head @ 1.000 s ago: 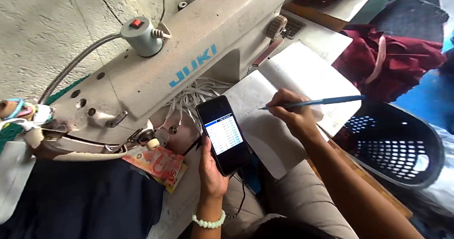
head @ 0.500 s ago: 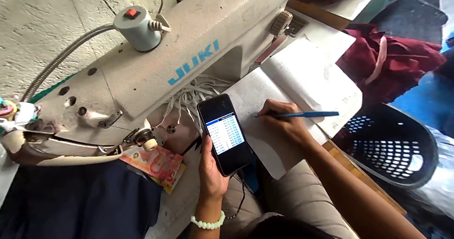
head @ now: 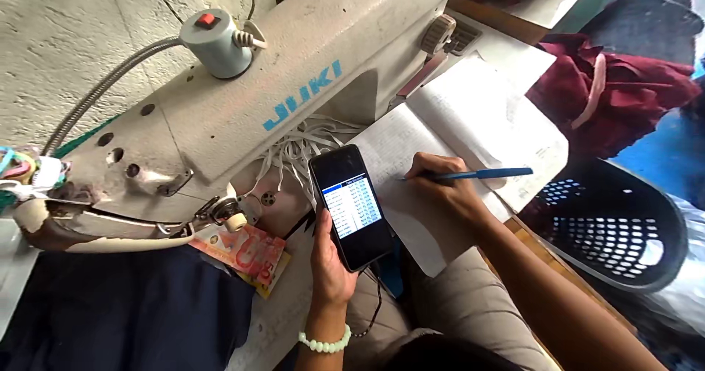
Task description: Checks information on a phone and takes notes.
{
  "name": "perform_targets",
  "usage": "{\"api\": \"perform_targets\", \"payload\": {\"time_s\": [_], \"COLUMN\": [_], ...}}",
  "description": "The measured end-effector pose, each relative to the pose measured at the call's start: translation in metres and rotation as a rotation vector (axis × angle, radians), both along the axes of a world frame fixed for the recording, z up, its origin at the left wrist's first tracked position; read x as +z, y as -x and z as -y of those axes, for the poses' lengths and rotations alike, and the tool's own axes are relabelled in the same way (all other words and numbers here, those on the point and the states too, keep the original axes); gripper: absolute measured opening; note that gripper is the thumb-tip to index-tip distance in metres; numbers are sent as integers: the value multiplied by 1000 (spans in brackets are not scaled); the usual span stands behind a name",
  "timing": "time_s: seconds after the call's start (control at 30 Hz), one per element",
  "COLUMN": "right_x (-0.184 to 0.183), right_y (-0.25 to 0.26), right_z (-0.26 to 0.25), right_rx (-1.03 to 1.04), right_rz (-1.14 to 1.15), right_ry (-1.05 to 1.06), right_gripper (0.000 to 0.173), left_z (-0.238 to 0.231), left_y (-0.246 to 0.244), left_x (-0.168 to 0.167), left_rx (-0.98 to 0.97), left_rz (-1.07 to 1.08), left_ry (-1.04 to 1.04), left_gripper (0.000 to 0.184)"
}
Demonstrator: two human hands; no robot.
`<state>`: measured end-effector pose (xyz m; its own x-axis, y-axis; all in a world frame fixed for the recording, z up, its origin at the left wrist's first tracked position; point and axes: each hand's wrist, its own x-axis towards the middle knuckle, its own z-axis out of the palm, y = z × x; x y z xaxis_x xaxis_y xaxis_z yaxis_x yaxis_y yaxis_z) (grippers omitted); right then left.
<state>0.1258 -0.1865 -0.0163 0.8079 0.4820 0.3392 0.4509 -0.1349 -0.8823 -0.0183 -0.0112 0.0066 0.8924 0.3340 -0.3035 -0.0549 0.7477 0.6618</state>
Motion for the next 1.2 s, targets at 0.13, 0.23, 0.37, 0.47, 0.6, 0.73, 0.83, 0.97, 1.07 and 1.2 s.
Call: {"api": "perform_targets", "payload": {"time_s": [0.13,0.23,0.37,0.47,0.6,0.73,0.83,0.97,1.07,1.2], "right_x": [-1,-2,-2,-1,6,6,1,1,0,-1], "right_y": [0,-1,-1,0,1,-9,-12,-11,-11,-11], "right_z": [-1,0,1,-1,-2,6,8,9,9,8], "right_rx": [-21,-24,-31,-53,-46,31,22,2,3,26], "right_rz": [30,30,2,3,151,108,8,-44,-44,-11], "right_ry": [9,5,-3,7,99,106,34,-2,-13,-3], "right_gripper": [9,9,9,10,10,8,8,10,10,8], "left_z": [0,0,0,0,1,0,0,0,0,-1], "left_y": [0,0,0,0,-1,0,0,0,-1,0], "left_x": [0,0,-1,0,2,0,0,0,-1,-2], "left_rx": [1,1,-5,0,7,-3,-9,-13,-15,-16], "left_rz": [-21,-28,-1,-10,-19,-13,-8,-12,-11,3], "left_ry": [-4,-19,-7,-15,-15,-13,-1,-11,-7,0], "left_gripper": [44,44,44,43,44,44,44,44,45,44]}}
